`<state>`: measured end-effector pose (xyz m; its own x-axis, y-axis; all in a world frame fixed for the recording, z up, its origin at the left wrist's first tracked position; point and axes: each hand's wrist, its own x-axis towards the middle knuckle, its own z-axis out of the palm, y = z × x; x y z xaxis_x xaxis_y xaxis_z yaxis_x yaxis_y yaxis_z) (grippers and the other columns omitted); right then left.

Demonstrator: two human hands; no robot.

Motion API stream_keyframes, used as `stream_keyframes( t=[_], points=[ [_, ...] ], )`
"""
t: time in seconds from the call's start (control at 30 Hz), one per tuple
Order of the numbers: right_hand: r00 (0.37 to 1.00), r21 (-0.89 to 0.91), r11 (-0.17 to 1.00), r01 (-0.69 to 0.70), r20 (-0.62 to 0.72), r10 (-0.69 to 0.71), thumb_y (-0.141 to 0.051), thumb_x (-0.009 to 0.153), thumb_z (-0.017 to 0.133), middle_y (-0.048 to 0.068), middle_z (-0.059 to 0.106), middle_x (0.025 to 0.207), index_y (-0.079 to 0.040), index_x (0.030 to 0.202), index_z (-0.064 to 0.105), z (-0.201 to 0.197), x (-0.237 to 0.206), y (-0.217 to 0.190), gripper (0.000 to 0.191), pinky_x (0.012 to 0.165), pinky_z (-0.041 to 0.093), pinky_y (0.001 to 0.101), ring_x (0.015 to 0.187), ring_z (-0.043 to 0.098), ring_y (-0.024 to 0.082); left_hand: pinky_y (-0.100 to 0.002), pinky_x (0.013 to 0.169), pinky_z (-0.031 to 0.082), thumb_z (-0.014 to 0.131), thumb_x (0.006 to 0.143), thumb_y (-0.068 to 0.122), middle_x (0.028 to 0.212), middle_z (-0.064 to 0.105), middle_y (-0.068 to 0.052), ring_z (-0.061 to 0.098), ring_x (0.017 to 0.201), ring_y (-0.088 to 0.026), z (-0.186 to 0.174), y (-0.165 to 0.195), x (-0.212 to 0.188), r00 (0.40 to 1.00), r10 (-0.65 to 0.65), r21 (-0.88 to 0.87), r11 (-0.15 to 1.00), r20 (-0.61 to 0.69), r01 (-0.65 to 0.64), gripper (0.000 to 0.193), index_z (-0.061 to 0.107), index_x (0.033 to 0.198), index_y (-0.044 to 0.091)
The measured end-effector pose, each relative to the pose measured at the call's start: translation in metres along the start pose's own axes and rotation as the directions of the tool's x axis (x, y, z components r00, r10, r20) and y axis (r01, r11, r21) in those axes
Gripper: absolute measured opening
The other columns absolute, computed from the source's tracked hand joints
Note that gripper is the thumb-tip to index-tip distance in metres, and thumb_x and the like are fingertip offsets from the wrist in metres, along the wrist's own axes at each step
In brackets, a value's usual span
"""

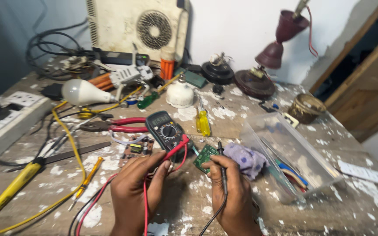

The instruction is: The person tests green circuit boards on a cluttered workbench using a multimeter, touching probe tips to points on the boards and adjusting the multimeter dial. They also use a small purple brush on a board and handle a second brown circuit board, repositioning the boards between measurements.

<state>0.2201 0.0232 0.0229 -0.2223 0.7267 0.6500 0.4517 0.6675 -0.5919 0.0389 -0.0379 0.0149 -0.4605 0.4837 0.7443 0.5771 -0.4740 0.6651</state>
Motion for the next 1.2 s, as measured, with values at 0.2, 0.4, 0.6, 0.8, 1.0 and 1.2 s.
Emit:
stream_keyframes(
  t=[0.2, 0.4, 0.6, 0.8, 1.0, 1.2],
  points=[
    [0.961, 0.024, 0.963, 0.270, 0.046, -0.271, 0.000, 0.096, 0.053, 0.019, 0.067, 0.131, 0.002, 0.140, 0.048, 0.015, 0.022, -0.036, 0.045, 0.098, 0.052, 0.0398, 0.115, 0.069, 0.031, -0.025, 0.069, 0.054, 0.074, 0.088, 0.014, 0.092, 0.081, -0.009, 0.070, 0.078, -0.010, -0.005, 0.003, -0.001, 0.739, -0.673, -0.476, 0.657, -0.021, 0.585, 0.028, 0.080, 0.112, 0.002],
    [0.915, 0.174, 0.967, 0.187, 0.327, -0.236, 0.013, 0.083, 0.043, 0.022, 0.058, 0.140, 0.002, 0.157, 0.039, 0.043, 0.033, -0.061, 0.075, 0.109, 0.042, 0.0406, 0.134, 0.056, 0.032, -0.026, 0.064, 0.049, 0.071, 0.090, 0.018, 0.095, 0.080, -0.007, 0.067, 0.080, -0.010, -0.017, -0.001, 0.006, 0.654, -0.749, -0.815, 0.310, 0.109, 0.490, 0.035, 0.075, 0.119, 0.000],
    [0.834, 0.621, 0.643, -0.448, 0.550, 0.050, -0.001, 0.090, 0.039, 0.014, 0.071, 0.136, 0.000, 0.151, 0.052, 0.072, 0.034, -0.070, 0.063, 0.102, 0.049, 0.0342, 0.120, 0.066, 0.021, -0.026, 0.062, 0.051, 0.069, 0.095, 0.016, 0.096, 0.077, -0.009, 0.066, 0.077, -0.012, -0.023, -0.003, 0.008, 0.720, -0.680, -0.915, 0.190, 0.138, 0.355, 0.033, 0.074, 0.123, -0.001],
    [0.763, 0.643, 0.444, -0.624, 0.624, 0.170, -0.022, 0.103, 0.049, 0.014, 0.072, 0.121, 0.001, 0.131, 0.065, 0.087, 0.041, -0.087, 0.040, 0.089, 0.053, 0.0352, 0.108, 0.068, 0.018, -0.028, 0.067, 0.057, 0.072, 0.092, 0.014, 0.096, 0.076, -0.009, 0.070, 0.079, -0.015, -0.025, 0.001, 0.000, 0.864, -0.456, -0.524, 0.800, -0.214, 0.292, 0.032, 0.078, 0.121, 0.000],
    [0.744, 0.626, 0.418, -0.658, 0.625, 0.236, -0.021, 0.104, 0.049, 0.020, 0.076, 0.107, -0.001, 0.110, 0.061, 0.095, 0.069, -0.089, 0.024, 0.071, 0.056, 0.0392, 0.090, 0.071, 0.027, -0.036, 0.080, 0.055, 0.076, 0.085, 0.009, 0.103, 0.072, -0.014, 0.068, 0.096, -0.028, -0.029, -0.003, -0.013, 0.965, -0.105, 0.014, 0.994, -0.238, 0.111, 0.047, 0.068, 0.131, 0.002],
    [0.844, 0.706, 0.464, -0.535, 0.417, 0.337, -0.021, 0.108, 0.043, 0.007, 0.061, 0.092, -0.007, 0.120, 0.055, 0.082, 0.125, -0.065, 0.022, 0.064, 0.058, 0.0371, 0.074, 0.060, 0.016, -0.040, 0.076, 0.052, 0.076, 0.082, 0.014, 0.095, 0.068, -0.017, 0.066, 0.088, -0.033, -0.030, 0.003, -0.020, 0.969, -0.117, -0.019, 0.992, 0.219, 0.124, 0.049, 0.067, 0.129, 0.003]
  ],
)
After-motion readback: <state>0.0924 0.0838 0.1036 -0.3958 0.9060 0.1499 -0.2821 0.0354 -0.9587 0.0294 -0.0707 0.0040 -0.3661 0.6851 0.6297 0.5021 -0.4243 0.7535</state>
